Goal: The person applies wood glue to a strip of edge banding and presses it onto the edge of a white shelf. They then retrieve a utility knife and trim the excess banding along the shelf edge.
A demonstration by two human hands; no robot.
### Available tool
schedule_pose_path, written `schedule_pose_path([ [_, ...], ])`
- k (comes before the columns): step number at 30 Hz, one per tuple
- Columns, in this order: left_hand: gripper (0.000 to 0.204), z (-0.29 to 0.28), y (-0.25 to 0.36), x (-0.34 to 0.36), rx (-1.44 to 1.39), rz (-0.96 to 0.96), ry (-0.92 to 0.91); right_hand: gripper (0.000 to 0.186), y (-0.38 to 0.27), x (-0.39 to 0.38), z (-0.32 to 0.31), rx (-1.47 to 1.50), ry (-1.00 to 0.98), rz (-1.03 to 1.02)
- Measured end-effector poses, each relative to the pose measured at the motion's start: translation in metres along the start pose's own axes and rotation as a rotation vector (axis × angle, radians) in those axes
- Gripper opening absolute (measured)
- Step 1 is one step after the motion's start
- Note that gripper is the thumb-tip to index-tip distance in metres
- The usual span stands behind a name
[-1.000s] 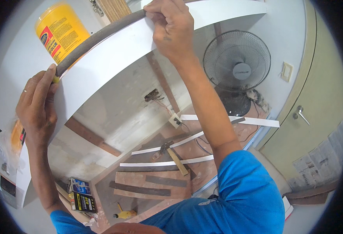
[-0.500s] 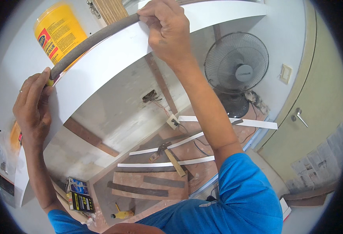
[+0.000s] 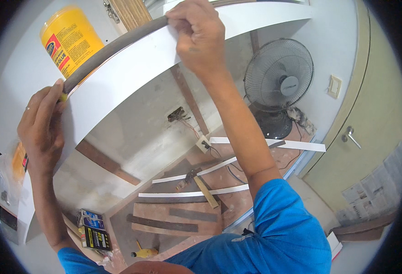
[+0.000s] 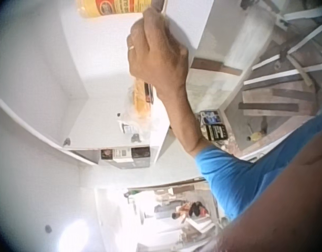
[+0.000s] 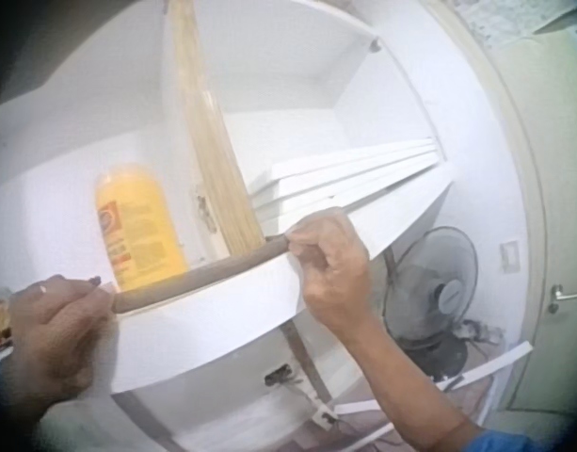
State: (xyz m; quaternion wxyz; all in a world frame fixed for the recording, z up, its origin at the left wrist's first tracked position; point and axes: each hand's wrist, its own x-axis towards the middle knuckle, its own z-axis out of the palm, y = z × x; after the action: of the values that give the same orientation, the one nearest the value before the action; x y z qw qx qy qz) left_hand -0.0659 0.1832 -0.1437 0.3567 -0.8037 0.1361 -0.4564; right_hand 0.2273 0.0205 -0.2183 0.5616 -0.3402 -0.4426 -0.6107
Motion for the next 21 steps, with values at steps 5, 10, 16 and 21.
schedule_pose_path([
  [5,0.04,-0.003,0.001,-0.004,0.002,-0.053,-0.042,0.024,0.002,-0.003,0.001,0.049,-0.009,0.004],
  [10,0.039,0.0,0.001,-0.006,0.019,-0.019,-0.015,0.026,0.0,0.003,-0.001,0.0,-0.018,-0.024],
  [16,0.039,0.003,0.01,0.002,0.024,-0.033,-0.001,0.027,0.009,-0.004,-0.003,0.129,0.004,0.073],
  [21,0.041,-0.001,0.001,-0.004,0.025,-0.001,0.009,0.025,0.004,-0.008,-0.006,0.082,-0.092,0.094],
])
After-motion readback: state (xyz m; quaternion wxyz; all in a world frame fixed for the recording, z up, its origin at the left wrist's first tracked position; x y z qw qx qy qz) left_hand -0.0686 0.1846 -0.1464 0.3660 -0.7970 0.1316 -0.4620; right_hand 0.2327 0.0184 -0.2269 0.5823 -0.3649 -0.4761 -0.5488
